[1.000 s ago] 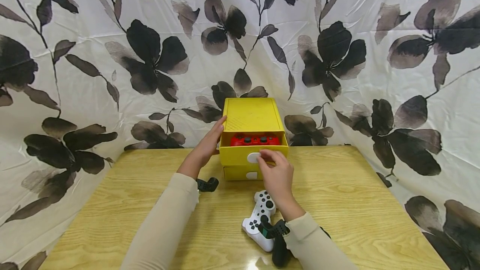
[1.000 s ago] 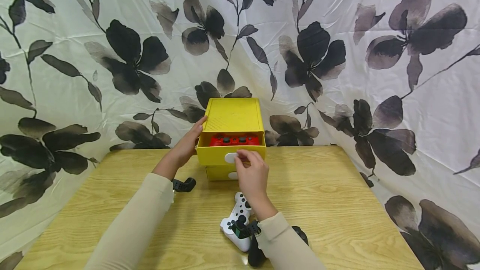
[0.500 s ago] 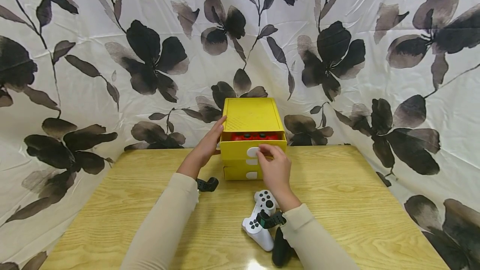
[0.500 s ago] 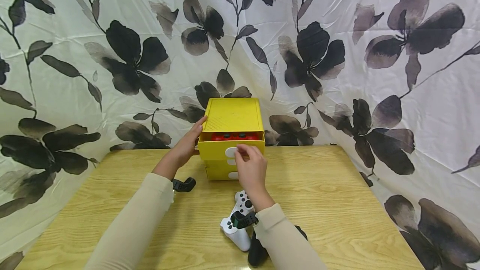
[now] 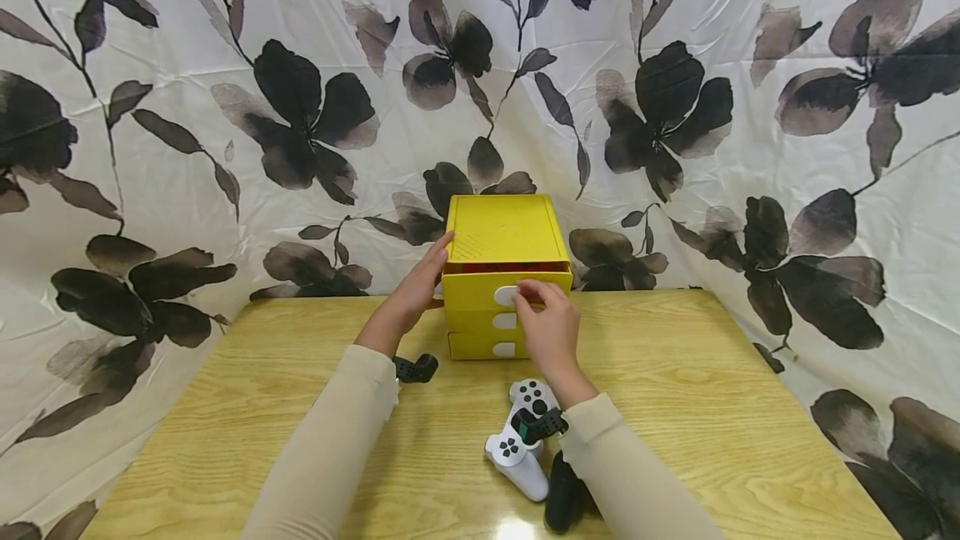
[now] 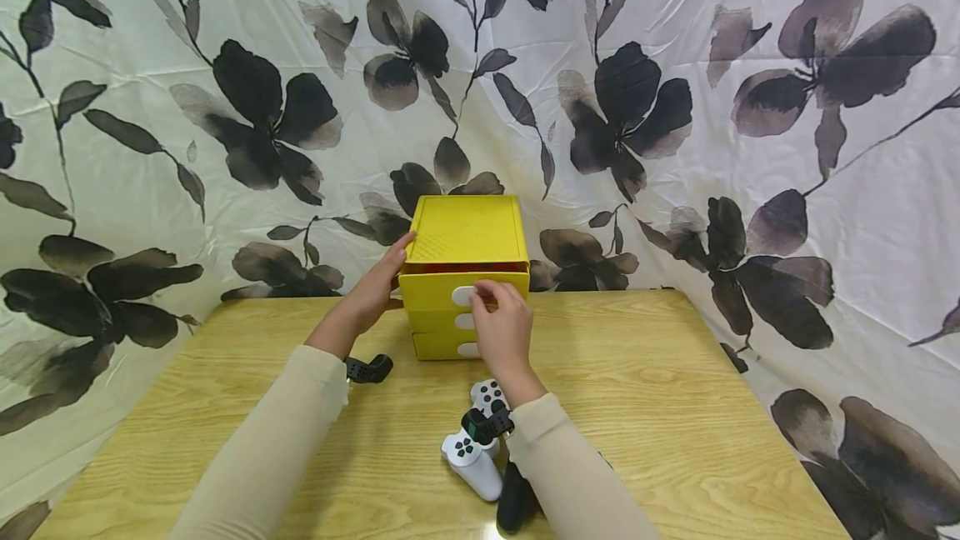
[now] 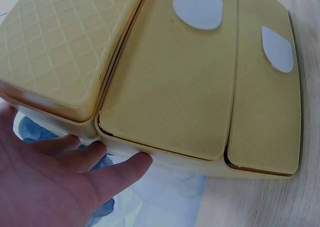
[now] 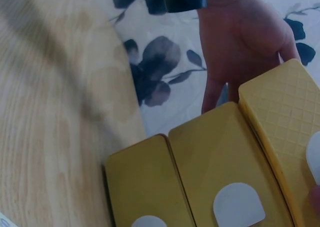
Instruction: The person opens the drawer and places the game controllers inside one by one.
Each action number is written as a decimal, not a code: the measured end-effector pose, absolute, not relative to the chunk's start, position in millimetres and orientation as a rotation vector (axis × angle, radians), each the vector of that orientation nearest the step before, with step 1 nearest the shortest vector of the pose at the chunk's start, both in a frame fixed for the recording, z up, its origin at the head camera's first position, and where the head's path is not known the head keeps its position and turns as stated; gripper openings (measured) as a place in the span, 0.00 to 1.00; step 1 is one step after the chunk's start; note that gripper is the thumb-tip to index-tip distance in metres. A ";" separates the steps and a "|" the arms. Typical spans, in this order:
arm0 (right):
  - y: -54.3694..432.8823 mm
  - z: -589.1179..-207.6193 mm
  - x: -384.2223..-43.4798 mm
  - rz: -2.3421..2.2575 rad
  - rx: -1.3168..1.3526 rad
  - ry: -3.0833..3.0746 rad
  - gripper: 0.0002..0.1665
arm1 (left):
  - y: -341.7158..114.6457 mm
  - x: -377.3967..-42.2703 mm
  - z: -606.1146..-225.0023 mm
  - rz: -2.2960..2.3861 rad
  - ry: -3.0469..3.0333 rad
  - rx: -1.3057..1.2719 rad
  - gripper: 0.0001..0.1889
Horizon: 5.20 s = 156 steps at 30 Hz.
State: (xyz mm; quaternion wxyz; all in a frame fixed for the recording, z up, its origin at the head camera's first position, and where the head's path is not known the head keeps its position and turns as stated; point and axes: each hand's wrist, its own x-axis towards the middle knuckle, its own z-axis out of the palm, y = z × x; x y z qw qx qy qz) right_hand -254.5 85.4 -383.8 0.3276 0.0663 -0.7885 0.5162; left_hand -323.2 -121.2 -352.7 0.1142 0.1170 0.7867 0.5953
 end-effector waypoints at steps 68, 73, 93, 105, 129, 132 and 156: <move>90.4 -404.9 -274.6 1.398 0.106 -2.100 0.09 | -116.1 -326.2 -360.8 1.735 2.432 0.294 0.29; 89.9 -411.1 -271.7 1.427 0.072 -2.115 0.08 | -115.9 -326.6 -362.2 1.740 2.443 0.314 0.29; 84.5 -427.7 -266.1 1.537 -0.048 -2.167 0.09 | -112.8 -323.8 -363.0 1.802 2.415 0.384 0.29; 82.0 -433.1 -267.1 1.622 -0.090 -2.171 0.10 | -112.8 -324.0 -363.8 1.807 2.400 0.393 0.28; 83.2 -435.2 -266.8 1.812 -0.223 -2.160 0.07 | -114.1 -323.3 -363.9 1.795 2.408 0.412 0.27; 84.2 -434.2 -265.9 1.810 -0.221 -2.165 0.07 | -114.2 -323.2 -364.1 1.794 2.410 0.426 0.28; 95.2 -426.3 -252.8 1.793 -0.186 -2.298 0.08 | -116.1 -323.5 -364.5 1.784 2.404 0.438 0.28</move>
